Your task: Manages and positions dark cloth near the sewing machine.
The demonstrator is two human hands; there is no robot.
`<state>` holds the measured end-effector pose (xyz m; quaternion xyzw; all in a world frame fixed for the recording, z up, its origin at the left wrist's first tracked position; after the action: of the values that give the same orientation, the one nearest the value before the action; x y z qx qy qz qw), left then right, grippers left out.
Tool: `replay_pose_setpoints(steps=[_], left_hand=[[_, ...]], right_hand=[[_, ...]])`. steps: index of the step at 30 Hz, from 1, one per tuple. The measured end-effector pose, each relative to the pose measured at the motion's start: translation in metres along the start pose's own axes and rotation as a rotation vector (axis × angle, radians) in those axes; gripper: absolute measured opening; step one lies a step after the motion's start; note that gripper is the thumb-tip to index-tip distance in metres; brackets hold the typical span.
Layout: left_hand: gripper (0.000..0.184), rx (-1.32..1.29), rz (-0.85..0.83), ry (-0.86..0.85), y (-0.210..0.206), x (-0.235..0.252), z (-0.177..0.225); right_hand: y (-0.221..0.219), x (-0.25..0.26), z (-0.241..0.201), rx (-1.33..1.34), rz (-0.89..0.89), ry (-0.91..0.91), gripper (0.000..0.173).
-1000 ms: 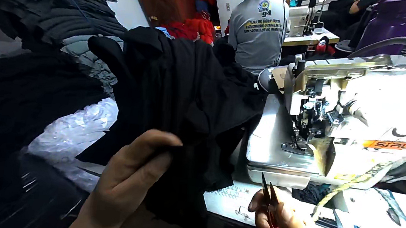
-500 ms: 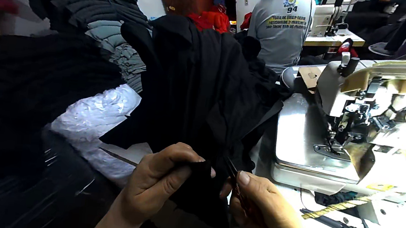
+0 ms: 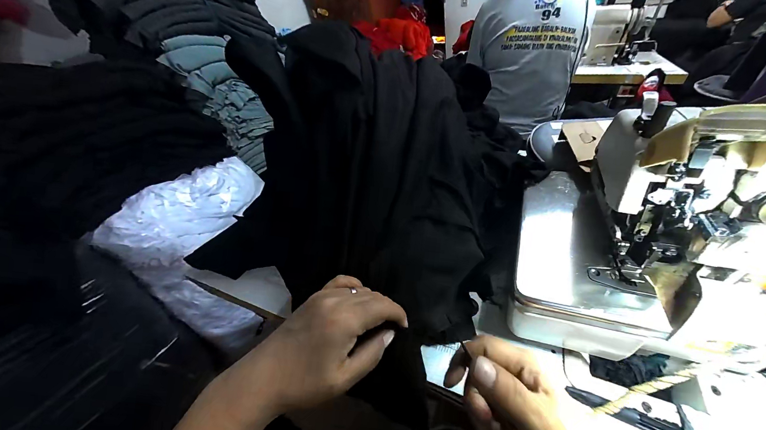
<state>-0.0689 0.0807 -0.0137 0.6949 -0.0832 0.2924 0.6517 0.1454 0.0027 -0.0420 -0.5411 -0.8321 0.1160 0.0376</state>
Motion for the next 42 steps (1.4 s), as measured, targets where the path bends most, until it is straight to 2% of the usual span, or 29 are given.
replay_pose_setpoints(steps=[2,5,7,10,12,14,16,18,21,24,26,28,30,33,36,39,42], left_hand=[[0.033,-0.01,-0.061,0.005,0.002,0.008,0.004],[0.04,-0.063,-0.054,-0.017,0.015,0.035,0.012],[0.035,-0.086,0.003,-0.044,0.017,0.066,0.016],[0.023,-0.108,0.062,-0.01,0.004,0.118,0.013],[0.02,-0.119,0.014,0.123,-0.017,0.149,0.001],[0.029,-0.15,-0.201,0.364,-0.042,0.175,-0.02],[0.039,-0.172,-0.28,0.514,-0.067,0.188,-0.044],[0.044,-0.173,-0.273,0.582,-0.083,0.194,-0.059],[0.042,-0.126,-0.287,0.61,-0.095,0.199,-0.066],[0.032,-0.066,-0.333,0.598,-0.097,0.2,-0.067],[0.026,-0.125,-0.262,0.596,-0.095,0.196,-0.069],[0.028,-0.245,-0.129,0.609,-0.084,0.191,-0.067],[0.029,-0.385,0.071,0.58,-0.065,0.179,-0.06],[0.021,-0.505,0.264,0.373,-0.034,0.153,-0.04],[0.018,-0.528,0.302,0.197,-0.004,0.118,-0.016],[0.013,-0.473,0.294,0.077,0.015,0.078,-0.002],[0.018,-0.302,0.242,0.035,0.016,0.046,0.012]], right_hand=[[0.011,-0.017,0.002,-0.12,0.08,0.067,0.031],[0.035,-0.038,0.004,-0.254,0.201,0.206,0.037],[0.05,-0.046,0.008,-0.237,0.278,0.259,0.034],[0.067,-0.052,0.016,-0.147,0.379,0.245,0.021],[0.071,-0.053,0.02,-0.086,0.409,0.235,0.017],[0.07,-0.054,0.021,-0.067,0.413,0.237,0.016],[0.07,-0.055,0.022,-0.111,0.402,0.247,0.02],[0.071,-0.054,0.024,-0.149,0.382,0.268,0.027],[0.072,-0.053,0.027,-0.156,0.353,0.305,0.032],[0.073,-0.051,0.029,-0.16,0.334,0.332,0.035],[0.073,-0.05,0.03,-0.153,0.335,0.34,0.036],[0.073,-0.05,0.03,-0.151,0.338,0.347,0.036],[0.073,-0.05,0.031,-0.149,0.337,0.349,0.036],[0.073,-0.05,0.029,-0.136,0.338,0.307,0.032],[0.066,-0.049,0.021,-0.005,0.276,0.24,0.024],[0.048,-0.045,0.006,0.071,0.138,0.24,0.033],[0.023,-0.031,-0.008,0.061,0.02,0.206,0.042]])
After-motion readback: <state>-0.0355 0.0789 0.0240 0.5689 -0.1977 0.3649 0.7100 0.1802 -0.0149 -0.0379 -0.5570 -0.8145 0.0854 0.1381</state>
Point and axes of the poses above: each hand's wrist, its own x-axis towards the middle knuckle, its own y-axis out of the back of the hand, z = x × y, the point moved 3 cm from there along x, towards the middle knuckle, and after that the axes turned 11 degrees about -y, right-handed, at the moved point
